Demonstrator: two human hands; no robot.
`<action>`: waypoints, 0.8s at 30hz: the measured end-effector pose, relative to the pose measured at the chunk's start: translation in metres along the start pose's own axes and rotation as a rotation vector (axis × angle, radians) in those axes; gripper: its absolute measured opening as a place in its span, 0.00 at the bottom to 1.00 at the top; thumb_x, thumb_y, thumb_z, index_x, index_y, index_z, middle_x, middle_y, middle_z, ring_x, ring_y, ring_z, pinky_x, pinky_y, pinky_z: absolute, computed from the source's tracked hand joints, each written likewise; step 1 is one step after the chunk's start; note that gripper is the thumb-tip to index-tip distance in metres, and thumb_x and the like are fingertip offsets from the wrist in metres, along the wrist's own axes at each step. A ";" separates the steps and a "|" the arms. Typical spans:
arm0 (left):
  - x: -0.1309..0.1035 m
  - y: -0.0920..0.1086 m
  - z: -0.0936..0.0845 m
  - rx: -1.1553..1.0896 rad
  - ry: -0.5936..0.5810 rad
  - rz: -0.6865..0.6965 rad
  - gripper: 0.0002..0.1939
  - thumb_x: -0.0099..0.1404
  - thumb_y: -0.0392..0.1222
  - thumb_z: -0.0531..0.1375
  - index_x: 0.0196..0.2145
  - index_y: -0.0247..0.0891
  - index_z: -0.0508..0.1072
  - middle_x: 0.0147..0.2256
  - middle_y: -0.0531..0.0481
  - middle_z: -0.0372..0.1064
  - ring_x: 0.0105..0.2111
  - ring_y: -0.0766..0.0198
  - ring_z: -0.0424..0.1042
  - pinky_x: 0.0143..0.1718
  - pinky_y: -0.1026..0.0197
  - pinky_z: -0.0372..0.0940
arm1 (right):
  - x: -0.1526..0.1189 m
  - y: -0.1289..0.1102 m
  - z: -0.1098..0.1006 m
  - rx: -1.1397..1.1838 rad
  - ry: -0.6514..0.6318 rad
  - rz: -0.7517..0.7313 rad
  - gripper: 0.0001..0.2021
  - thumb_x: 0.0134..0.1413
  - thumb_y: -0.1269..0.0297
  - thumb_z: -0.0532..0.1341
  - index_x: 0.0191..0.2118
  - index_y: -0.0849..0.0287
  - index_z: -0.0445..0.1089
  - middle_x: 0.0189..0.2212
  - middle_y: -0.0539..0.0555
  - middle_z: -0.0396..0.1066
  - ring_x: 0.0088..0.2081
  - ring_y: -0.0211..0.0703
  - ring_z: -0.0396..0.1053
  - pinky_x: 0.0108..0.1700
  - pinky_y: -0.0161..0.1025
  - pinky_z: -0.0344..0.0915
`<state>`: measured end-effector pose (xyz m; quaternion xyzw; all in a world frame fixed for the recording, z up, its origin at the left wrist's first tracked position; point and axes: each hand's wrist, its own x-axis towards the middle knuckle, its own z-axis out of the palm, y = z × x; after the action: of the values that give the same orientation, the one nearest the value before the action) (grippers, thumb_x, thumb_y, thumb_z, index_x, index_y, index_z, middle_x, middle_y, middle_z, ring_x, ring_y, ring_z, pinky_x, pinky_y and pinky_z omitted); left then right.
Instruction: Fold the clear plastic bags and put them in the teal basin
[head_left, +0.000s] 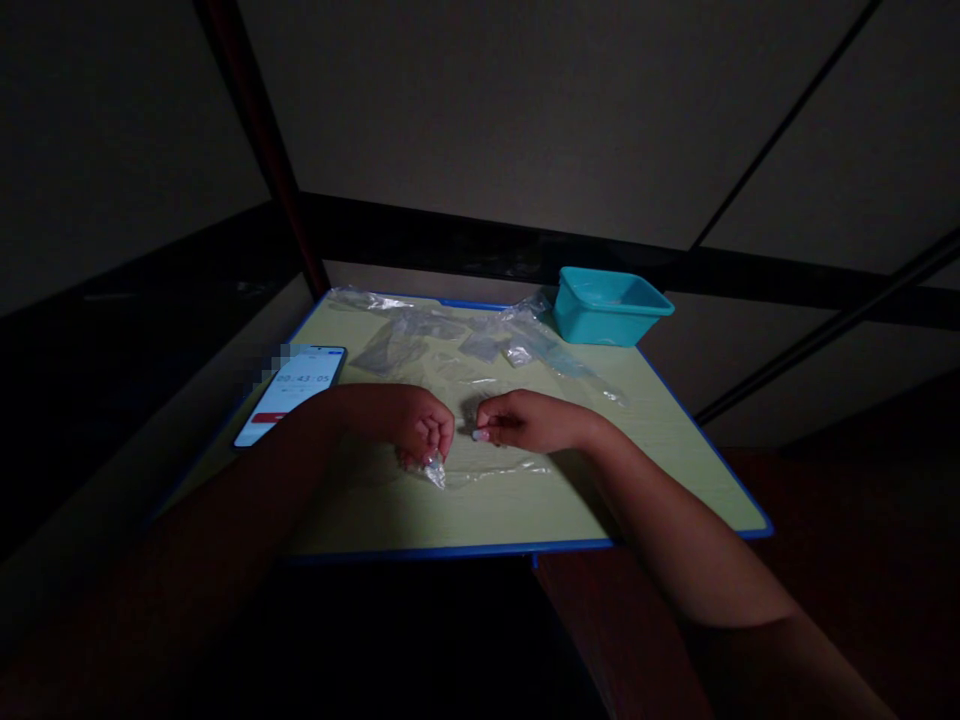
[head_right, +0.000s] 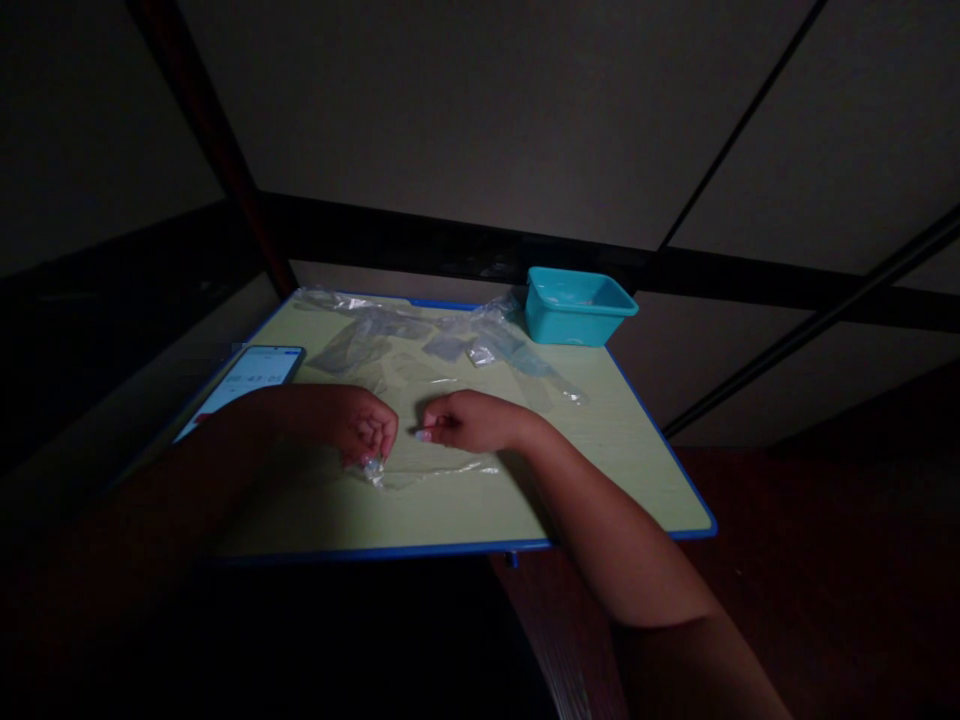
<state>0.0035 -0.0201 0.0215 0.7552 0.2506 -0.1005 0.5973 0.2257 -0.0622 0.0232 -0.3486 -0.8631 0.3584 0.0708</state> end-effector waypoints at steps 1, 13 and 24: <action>0.001 -0.001 0.000 -0.001 0.033 0.020 0.08 0.53 0.38 0.61 0.33 0.35 0.71 0.25 0.55 0.68 0.23 0.69 0.66 0.26 0.68 0.60 | 0.000 0.000 0.000 -0.004 -0.016 0.011 0.10 0.56 0.63 0.54 0.29 0.64 0.66 0.20 0.45 0.59 0.23 0.31 0.53 0.28 0.30 0.52; 0.018 -0.001 0.013 0.171 0.334 0.244 0.04 0.54 0.34 0.58 0.30 0.31 0.69 0.28 0.54 0.66 0.30 0.68 0.64 0.31 0.67 0.58 | -0.004 -0.014 0.005 0.286 -0.020 -0.172 0.12 0.56 0.62 0.58 0.40 0.65 0.70 0.32 0.52 0.69 0.29 0.32 0.63 0.34 0.31 0.60; 0.024 -0.008 0.015 0.233 0.399 0.315 0.09 0.53 0.30 0.56 0.33 0.34 0.69 0.26 0.56 0.65 0.27 0.70 0.64 0.27 0.69 0.58 | -0.004 -0.014 0.010 0.168 -0.201 -0.039 0.18 0.58 0.66 0.55 0.54 0.60 0.66 0.20 0.45 0.65 0.18 0.27 0.56 0.25 0.28 0.58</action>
<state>0.0218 -0.0266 -0.0003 0.8533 0.2293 0.1162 0.4537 0.2169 -0.0773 0.0252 -0.2870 -0.8395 0.4609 0.0199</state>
